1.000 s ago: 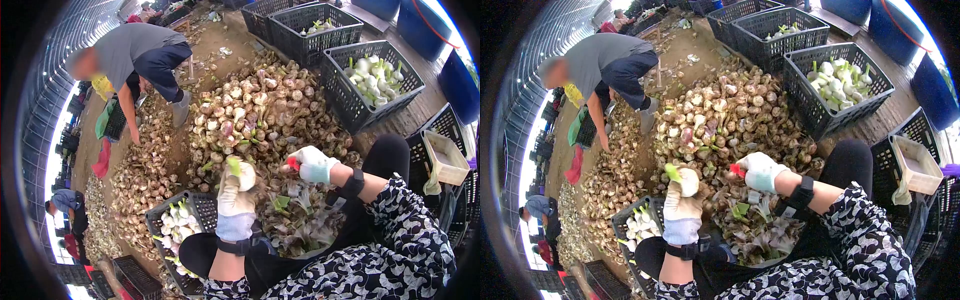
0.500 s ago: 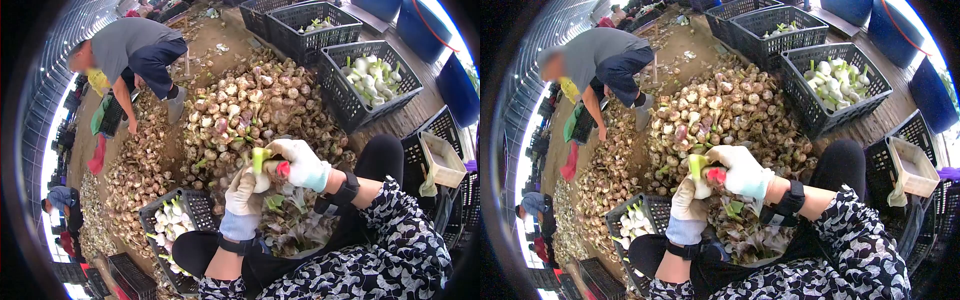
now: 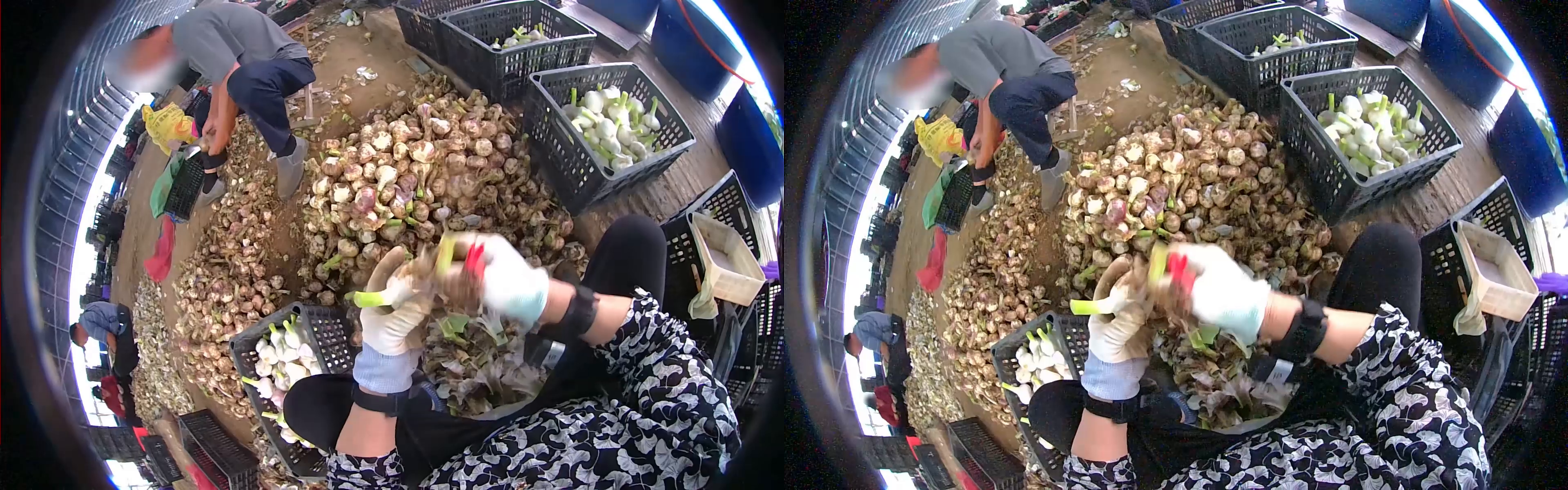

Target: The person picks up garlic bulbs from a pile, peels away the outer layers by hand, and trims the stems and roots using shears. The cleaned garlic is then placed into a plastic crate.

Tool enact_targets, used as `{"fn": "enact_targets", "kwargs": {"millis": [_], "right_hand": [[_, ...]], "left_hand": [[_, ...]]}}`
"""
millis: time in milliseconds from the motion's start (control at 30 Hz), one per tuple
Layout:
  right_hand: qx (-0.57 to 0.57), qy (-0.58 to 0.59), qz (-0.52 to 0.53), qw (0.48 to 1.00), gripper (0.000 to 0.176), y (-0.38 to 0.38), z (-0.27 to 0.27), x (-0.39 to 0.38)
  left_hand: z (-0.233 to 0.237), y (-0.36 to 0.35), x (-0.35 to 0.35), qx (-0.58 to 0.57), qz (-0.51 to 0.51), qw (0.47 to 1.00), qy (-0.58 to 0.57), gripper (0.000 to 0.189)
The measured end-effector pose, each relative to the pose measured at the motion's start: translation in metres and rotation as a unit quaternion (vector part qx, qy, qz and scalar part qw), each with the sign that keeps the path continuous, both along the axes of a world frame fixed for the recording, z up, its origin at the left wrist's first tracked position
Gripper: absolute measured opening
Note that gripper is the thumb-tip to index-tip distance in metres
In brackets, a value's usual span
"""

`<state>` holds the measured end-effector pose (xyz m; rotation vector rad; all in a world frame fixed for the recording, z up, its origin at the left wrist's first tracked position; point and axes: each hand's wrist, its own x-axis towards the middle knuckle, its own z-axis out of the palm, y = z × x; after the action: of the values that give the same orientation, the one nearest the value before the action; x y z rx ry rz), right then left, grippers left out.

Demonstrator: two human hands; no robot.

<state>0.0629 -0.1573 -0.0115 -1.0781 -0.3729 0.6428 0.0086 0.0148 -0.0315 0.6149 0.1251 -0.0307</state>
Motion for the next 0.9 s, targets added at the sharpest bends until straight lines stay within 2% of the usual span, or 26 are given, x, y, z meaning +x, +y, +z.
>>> {"fn": "enact_targets", "kwargs": {"millis": [33,67,100,133,167,200,233,267,300,333,367,400,433,467,533,567,600,633,667,700,733,767,800,833,867,900], "right_hand": [[-0.008,-0.039,-0.077,0.996,0.014,-0.009,0.005,0.009],[-0.017,-0.08,-0.152,0.985,0.021,-0.018,0.012,0.02],[-0.044,-0.075,-0.172,0.981,0.024,-0.027,0.016,0.036],[-0.07,-0.07,-0.191,0.977,0.027,-0.036,0.017,0.045],[-0.179,-0.083,-0.167,0.966,0.025,-0.043,0.015,0.044],[-0.026,-0.24,-0.092,0.966,0.017,-0.04,-0.008,0.054],[-0.244,-0.315,-0.036,0.917,0.014,-0.041,-0.017,0.048],[-0.448,-0.369,0.022,0.814,0.012,-0.042,-0.025,0.04],[-0.495,-0.479,-0.018,0.725,0.026,-0.043,-0.031,0.036],[-0.513,-0.485,-0.051,0.706,0.037,-0.04,-0.021,0.034],[-0.438,-0.426,-0.057,0.79,0.043,-0.036,-0.009,0.033],[-0.355,-0.363,-0.062,0.86,0.048,-0.031,-0.001,0.033],[-0.247,-0.234,-0.032,0.94,0.058,-0.023,0.002,0.03],[-0.304,-0.314,0.002,0.899,0.056,-0.02,0.01,0.025],[-0.287,-0.356,-0.004,0.889,0.043,-0.014,0.002,0.016],[-0.285,-0.225,0.063,0.93,0.03,-0.016,-0.005,0.022],[-0.18,-0.189,0.032,0.965,0.024,-0.019,-0.001,0.024],[-0.179,-0.189,0.032,0.965,0.024,-0.021,-0.001,0.026],[-0.133,-0.057,0.0,0.99,0.018,-0.023,0.0,0.028],[-0.084,0.078,-0.03,0.993,0.013,-0.023,0.0,0.03],[-0.085,0.078,-0.03,0.993,0.013,-0.023,-0.001,0.032],[-0.132,-0.089,-0.006,0.987,0.013,-0.023,-0.004,0.033],[-0.174,-0.253,0.018,0.952,0.015,-0.023,-0.005,0.033],[-0.316,-0.49,0.025,0.812,0.023,-0.022,0.004,0.027],[-0.119,-0.37,0.007,0.921,0.028,-0.019,-0.003,0.024],[-0.238,-0.361,-0.014,0.902,0.028,-0.017,0.004,0.015]], "left_hand": [[0.003,-0.001,-0.003,0.0,0.0,1.0,0.002,0.055],[0.008,-0.003,-0.006,0.072,-0.001,0.996,-0.046,0.049],[0.012,-0.004,-0.008,0.142,-0.001,0.985,-0.095,0.046],[0.013,-0.002,-0.01,0.141,0.001,0.985,-0.096,0.046],[0.014,0.002,-0.011,0.102,-0.035,0.992,-0.07,0.051],[0.015,0.004,-0.012,0.064,-0.072,0.994,-0.042,0.056],[0.015,0.003,-0.013,0.082,-0.07,0.994,-0.031,0.067],[0.019,0.001,-0.013,0.082,-0.071,0.994,-0.029,0.067],[0.025,-0.003,-0.012,0.162,-0.053,0.985,-0.006,0.073],[0.027,-0.006,-0.012,0.241,-0.037,0.97,0.016,0.079],[0.024,-0.008,-0.011,0.332,-0.033,0.943,-0.008,0.081],[0.025,-0.011,-0.011,0.33,-0.035,0.943,-0.008,0.081],[0.026,-0.014,-0.01,0.385,-0.038,0.922,-0.016,0.08],[0.026,-0.016,-0.008,0.439,-0.039,0.897,-0.023,0.078],[0.023,-0.013,-0.008,0.412,-0.067,0.909,0.013,0.075],[0.023,-0.01,-0.008,0.297,-0.087,0.951,0.024,0.073],[0.023,-0.007,-0.009,0.177,-0.104,0.978,0.034,0.071],[0.024,-0.007,-0.008,0.178,-0.104,0.978,0.034,0.071],[0.027,-0.007,-0.008,0.207,-0.088,0.974,0.039,0.07],[0.028,-0.008,-0.009,0.236,-0.071,0.968,0.046,0.07],[0.028,-0.009,-0.009,0.263,-0.055,0.962,0.053,0.069],[0.025,-0.01,-0.009,0.261,-0.054,0.962,0.054,0.069],[0.021,-0.011,-0.009,0.265,-0.052,0.962,0.043,0.068],[0.018,-0.013,-0.009,0.269,-0.051,0.961,0.031,0.067],[0.019,-0.014,-0.009,0.27,-0.053,0.961,0.03,0.067],[0.02,-0.015,-0.008,0.313,-0.057,0.948,0.026,0.069]]}}
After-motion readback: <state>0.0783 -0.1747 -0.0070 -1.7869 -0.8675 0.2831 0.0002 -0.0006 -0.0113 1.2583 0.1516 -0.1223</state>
